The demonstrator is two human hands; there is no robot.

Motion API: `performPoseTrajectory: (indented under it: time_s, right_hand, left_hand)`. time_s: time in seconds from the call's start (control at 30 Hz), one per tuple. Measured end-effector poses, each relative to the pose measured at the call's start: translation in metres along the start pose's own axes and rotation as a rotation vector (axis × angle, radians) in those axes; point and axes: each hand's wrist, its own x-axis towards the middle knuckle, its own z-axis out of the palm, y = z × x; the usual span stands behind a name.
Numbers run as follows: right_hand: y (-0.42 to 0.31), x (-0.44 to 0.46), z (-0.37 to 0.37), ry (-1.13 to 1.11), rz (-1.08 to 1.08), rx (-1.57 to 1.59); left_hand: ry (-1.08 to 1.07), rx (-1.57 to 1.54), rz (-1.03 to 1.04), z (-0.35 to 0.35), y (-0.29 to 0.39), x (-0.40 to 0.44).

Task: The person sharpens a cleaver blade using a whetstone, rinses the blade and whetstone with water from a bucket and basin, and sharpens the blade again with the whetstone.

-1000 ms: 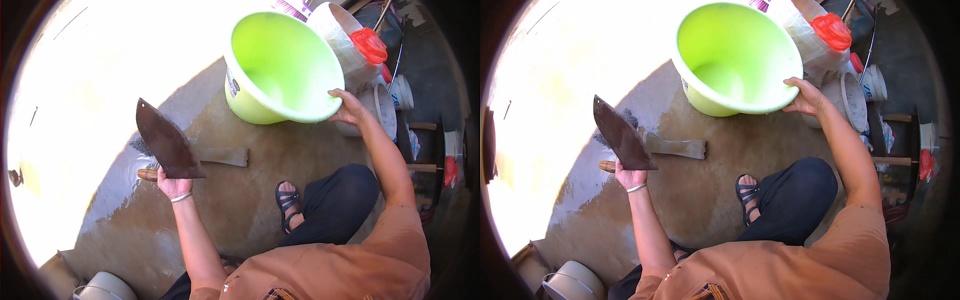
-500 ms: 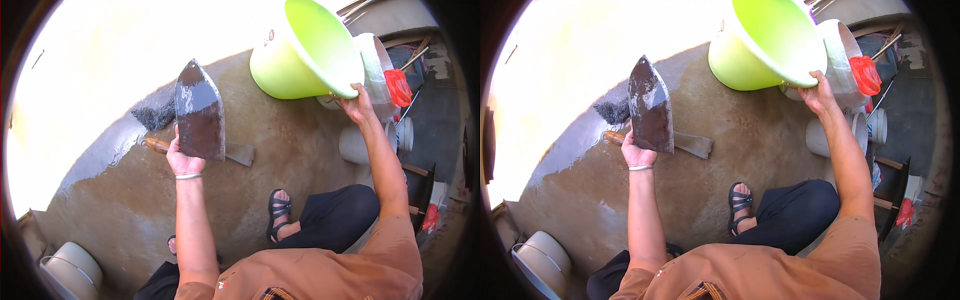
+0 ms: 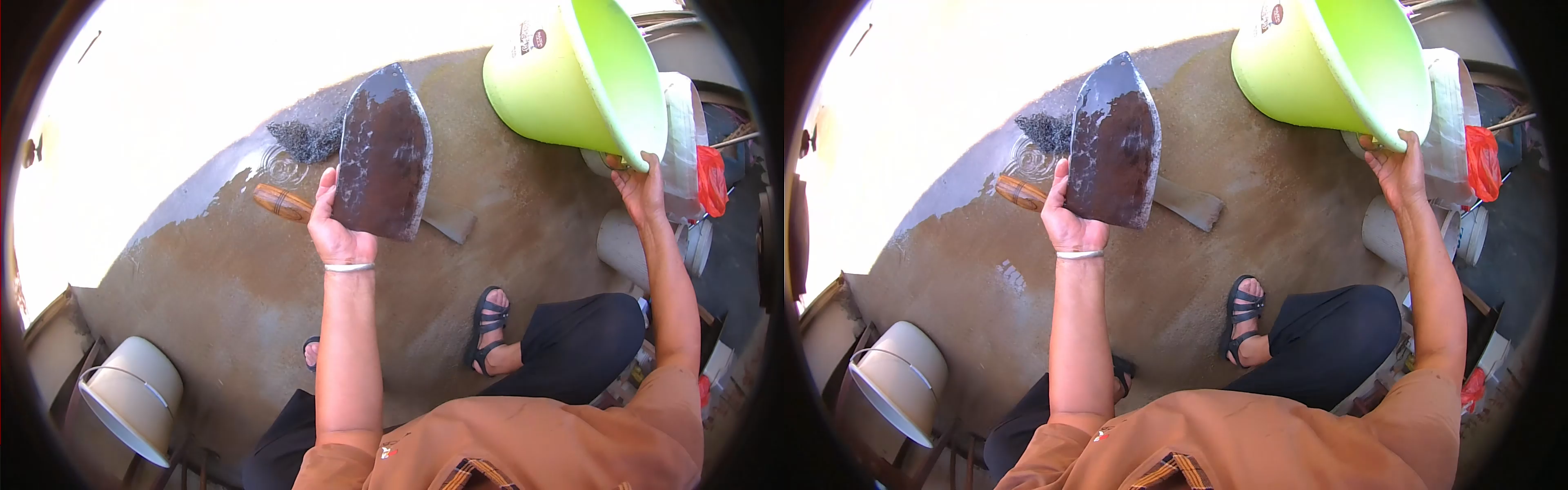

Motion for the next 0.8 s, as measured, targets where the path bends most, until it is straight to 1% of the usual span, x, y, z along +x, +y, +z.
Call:
performPoseTrajectory:
  time_s: [0.07,0.17,0.27,0.33,0.4,0.47,0.57,0.63,0.67,0.7,0.73,0.77,0.8]
  right_hand:
    - [0.003,0.003,0.003,0.033,0.007,0.018]
    - [0.003,0.002,0.004,0.095,0.022,0.041]
    - [0.000,0.004,0.006,0.124,0.039,0.060]
    - [0.005,0.008,0.004,0.129,0.054,0.086]
    - [0.011,0.018,-0.008,0.155,0.039,0.090]
    - [0.013,0.023,-0.010,0.160,0.048,0.093]
    - [0.027,0.034,-0.024,0.180,0.090,0.067]
    - [0.017,0.023,-0.017,0.180,0.106,0.045]
    - [0.012,0.013,-0.013,0.181,0.164,-0.009]
    - [0.004,-0.003,-0.010,0.185,0.226,-0.063]
    - [0.003,-0.023,-0.015,0.235,0.280,-0.041]
    - [0.003,-0.050,-0.020,0.184,0.336,-0.070]
    - [-0.003,-0.087,-0.014,0.138,0.398,-0.104]
  left_hand:
    - [0.045,0.051,0.021,0.005,0.004,-0.001]
    - [0.073,0.068,-0.032,0.007,0.009,0.004]
    - [0.093,0.159,-0.045,0.010,0.022,0.012]
    - [0.169,0.284,-0.080,0.025,0.037,0.007]
    - [0.206,0.329,-0.061,0.029,0.053,0.002]
    - [0.239,0.364,-0.048,0.034,0.070,-0.008]
    - [0.222,0.435,-0.003,0.042,0.088,-0.043]
    - [0.207,0.471,0.050,0.051,0.093,-0.071]
    - [0.159,0.521,0.084,0.057,0.097,-0.087]
    - [0.128,0.678,0.181,0.064,0.097,-0.104]
    - [0.040,0.993,0.342,0.071,0.099,-0.123]
    - [-0.048,1.304,0.505,0.079,0.099,-0.142]
    - [-0.048,1.041,0.451,0.088,0.097,-0.164]
